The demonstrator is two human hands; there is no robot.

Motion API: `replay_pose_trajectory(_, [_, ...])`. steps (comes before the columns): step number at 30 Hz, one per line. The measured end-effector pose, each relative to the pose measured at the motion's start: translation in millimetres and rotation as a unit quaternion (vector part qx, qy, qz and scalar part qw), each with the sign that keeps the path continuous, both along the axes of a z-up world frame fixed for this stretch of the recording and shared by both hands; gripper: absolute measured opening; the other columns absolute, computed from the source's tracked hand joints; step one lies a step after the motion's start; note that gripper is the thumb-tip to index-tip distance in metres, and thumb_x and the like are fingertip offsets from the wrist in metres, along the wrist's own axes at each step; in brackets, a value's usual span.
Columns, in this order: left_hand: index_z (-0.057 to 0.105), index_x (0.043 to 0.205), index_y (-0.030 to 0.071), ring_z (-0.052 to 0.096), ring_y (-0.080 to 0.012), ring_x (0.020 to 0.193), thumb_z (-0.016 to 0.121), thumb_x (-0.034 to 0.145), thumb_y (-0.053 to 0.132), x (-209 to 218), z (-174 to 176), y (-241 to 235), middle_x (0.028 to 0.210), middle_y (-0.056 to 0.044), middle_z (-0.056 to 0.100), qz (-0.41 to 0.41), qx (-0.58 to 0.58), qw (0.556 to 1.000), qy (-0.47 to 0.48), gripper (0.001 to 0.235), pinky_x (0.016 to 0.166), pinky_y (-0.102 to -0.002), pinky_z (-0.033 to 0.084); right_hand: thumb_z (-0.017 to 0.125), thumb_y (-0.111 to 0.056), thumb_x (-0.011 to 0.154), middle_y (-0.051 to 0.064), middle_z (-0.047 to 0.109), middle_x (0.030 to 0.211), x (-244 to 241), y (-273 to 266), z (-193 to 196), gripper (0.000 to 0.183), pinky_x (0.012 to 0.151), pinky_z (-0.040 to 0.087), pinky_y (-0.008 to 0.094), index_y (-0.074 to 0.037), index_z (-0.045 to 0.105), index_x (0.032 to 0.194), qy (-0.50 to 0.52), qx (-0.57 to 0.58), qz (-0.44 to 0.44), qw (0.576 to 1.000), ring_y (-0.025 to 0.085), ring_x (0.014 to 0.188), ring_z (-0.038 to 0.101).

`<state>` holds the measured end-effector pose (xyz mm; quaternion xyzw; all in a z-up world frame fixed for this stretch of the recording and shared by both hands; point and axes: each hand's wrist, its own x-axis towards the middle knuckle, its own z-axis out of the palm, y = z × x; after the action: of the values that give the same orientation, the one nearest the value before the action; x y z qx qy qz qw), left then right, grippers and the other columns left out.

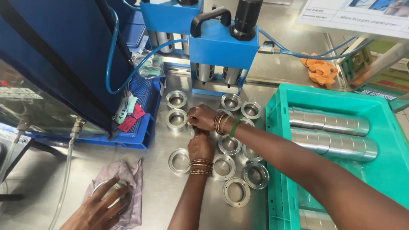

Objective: Sorting and assembling metal rings and cylinders on a workbench in an industrial setting.

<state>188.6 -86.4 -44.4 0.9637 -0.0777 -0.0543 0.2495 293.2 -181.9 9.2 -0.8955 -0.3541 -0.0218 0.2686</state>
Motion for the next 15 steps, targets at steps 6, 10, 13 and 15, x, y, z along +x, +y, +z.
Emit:
replay_pose_trajectory(6, [0.079, 0.082, 0.002, 0.071, -0.0393, 0.065, 0.082, 0.069, 0.017, -15.2, 39.0, 42.8, 0.074, -0.025, 0.073, 0.026, -0.180, 0.970, -0.159, 0.020, 0.058, -0.048, 0.058, 0.069, -0.020, 0.093, 0.014, 0.075, 0.101, 8.6, 15.2, 0.7, 0.017, 0.086, 0.057, 0.041, -0.004, 0.075, 0.095, 0.087, 0.039, -0.067, 0.993, 0.029, 0.091, 0.073])
replay_pose_trajectory(10, [0.073, 0.093, -0.005, 0.066, -0.0237, 0.051, 0.070, 0.092, 0.026, -4.0, 18.6, 69.9, 0.072, -0.021, 0.072, 0.083, -0.432, 0.882, 0.170, 0.031, 0.047, -0.036, 0.051, 0.071, -0.018, 0.092, 0.015, 0.074, 0.099, 4.7, 15.5, 2.1, 0.015, 0.083, 0.057, 0.040, -0.003, 0.073, 0.094, 0.089, 0.077, -0.069, 0.991, 0.028, 0.091, 0.074])
replay_pose_trajectory(13, [0.070, 0.101, -0.007, 0.058, -0.0285, 0.049, 0.056, 0.101, 0.032, 0.7, 11.3, 86.6, 0.071, -0.026, 0.067, 0.147, -0.479, 0.818, 0.282, 0.042, 0.046, -0.041, 0.042, 0.070, -0.014, 0.093, 0.016, 0.073, 0.096, 7.4, 19.3, -4.3, 0.013, 0.082, 0.058, 0.039, -0.001, 0.071, 0.094, 0.056, 0.049, -0.043, 0.996, 0.029, 0.089, 0.073])
replay_pose_trajectory(15, [0.070, 0.106, -0.004, 0.058, -0.0367, 0.049, 0.048, 0.103, 0.037, -0.9, 13.2, 87.2, 0.070, -0.032, 0.064, 0.172, -0.417, 0.837, 0.310, 0.046, 0.048, -0.047, 0.040, 0.068, -0.011, 0.093, 0.017, 0.072, 0.095, 10.9, 27.5, -1.5, 0.011, 0.082, 0.058, 0.040, 0.000, 0.069, 0.092, 0.024, 0.021, -0.025, 0.999, 0.029, 0.088, 0.072])
